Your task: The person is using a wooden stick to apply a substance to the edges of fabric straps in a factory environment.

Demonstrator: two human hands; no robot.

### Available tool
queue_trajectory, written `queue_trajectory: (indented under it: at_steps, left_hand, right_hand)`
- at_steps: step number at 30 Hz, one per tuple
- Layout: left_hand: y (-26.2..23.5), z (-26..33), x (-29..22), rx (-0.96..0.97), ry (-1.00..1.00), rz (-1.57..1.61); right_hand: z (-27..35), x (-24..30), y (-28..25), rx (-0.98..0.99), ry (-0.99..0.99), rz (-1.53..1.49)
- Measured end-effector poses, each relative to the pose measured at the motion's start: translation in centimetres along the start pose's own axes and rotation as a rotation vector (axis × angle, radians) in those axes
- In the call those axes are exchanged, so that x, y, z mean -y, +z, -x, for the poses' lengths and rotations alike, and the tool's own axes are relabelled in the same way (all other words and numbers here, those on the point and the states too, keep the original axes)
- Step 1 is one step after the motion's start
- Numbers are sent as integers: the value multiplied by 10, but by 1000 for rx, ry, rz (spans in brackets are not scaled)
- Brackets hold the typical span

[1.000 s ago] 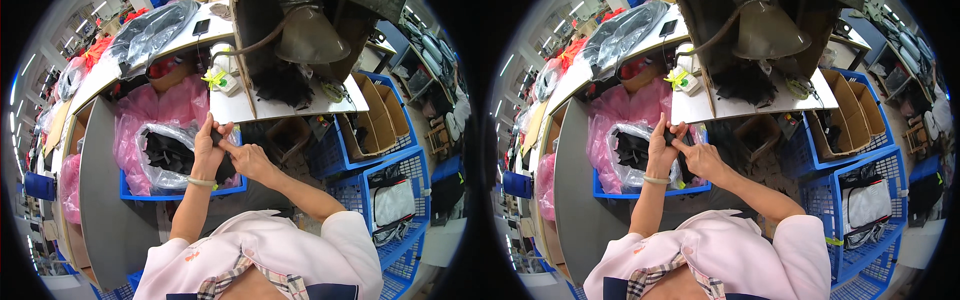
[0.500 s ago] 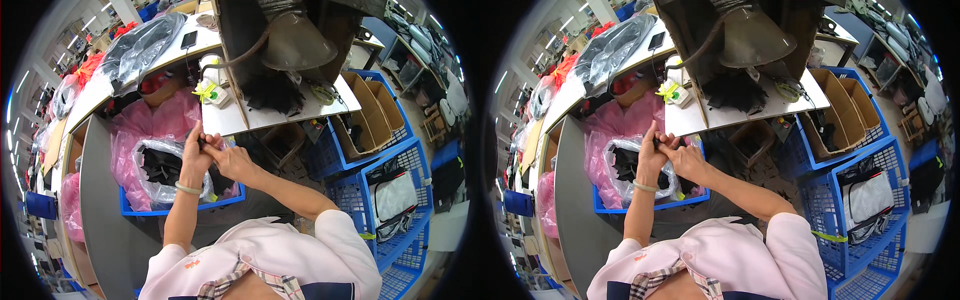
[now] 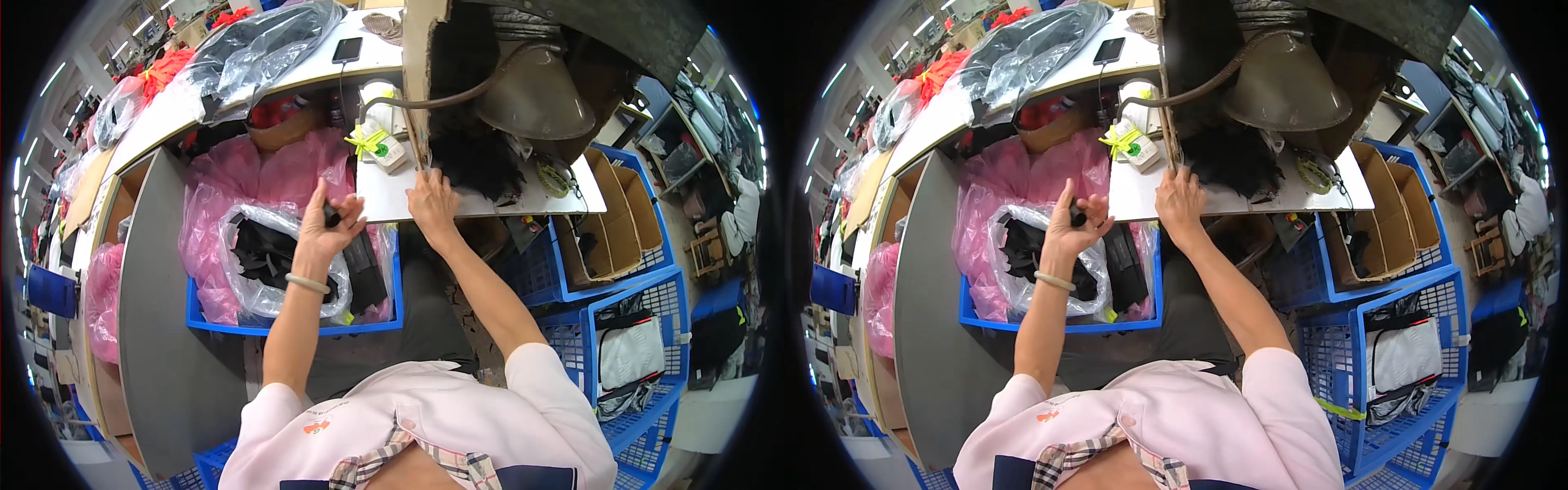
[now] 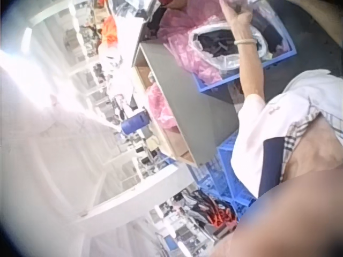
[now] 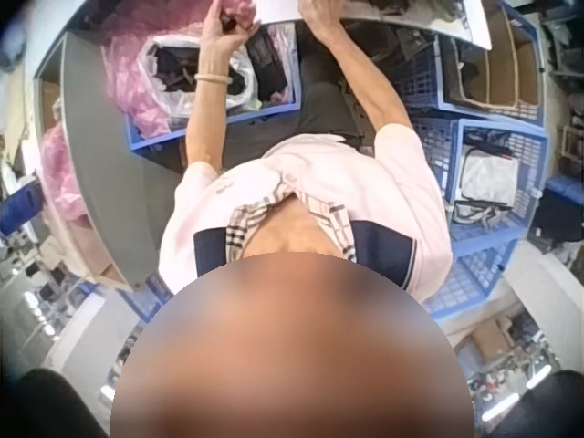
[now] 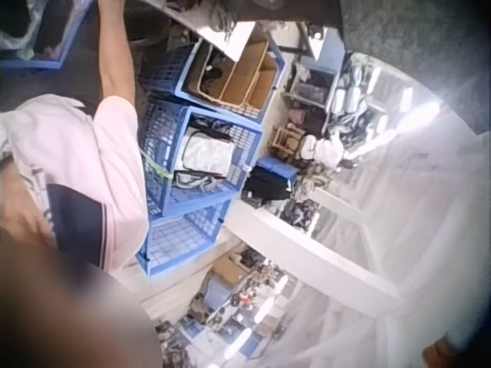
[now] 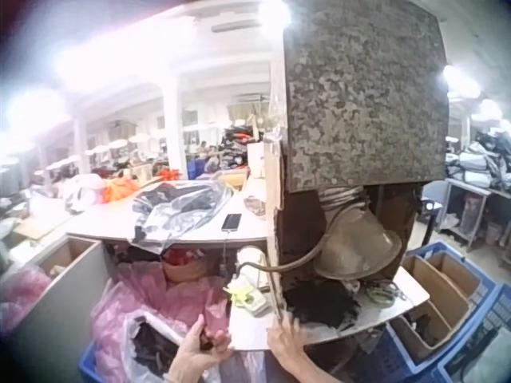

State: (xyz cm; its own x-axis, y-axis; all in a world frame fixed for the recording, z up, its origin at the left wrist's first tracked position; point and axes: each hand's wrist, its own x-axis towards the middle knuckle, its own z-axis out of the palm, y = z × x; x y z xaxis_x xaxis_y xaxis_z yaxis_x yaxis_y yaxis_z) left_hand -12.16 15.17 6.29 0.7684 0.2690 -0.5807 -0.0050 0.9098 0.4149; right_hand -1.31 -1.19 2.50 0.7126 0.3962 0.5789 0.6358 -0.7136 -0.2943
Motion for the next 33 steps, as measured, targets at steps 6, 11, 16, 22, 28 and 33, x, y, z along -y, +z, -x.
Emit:
queue_trajectory:
  at_steps: [6,11,16,22,28,33]
  left_hand:
    - [25,-17,-3,72,-15,198]
    - [47,-20,3,126,-76,389]
    - [28,-29,-24,142,13,523]
    - [40,-21,-24,113,-11,551]
    - [47,-11,-23,138,28,501]
    - [43,1,-25,350,18,369]
  right_hand:
    - [5,-7,18,161,73,121]
    - [-16,-9,15,158,115,73]
    - [50,-31,-71,669,748,-1426]
    - [162,-48,-139,556,704,-1391]
    - [163,-46,-150,537,463,-1094]
    - [140,-38,-154,558,397,-955]
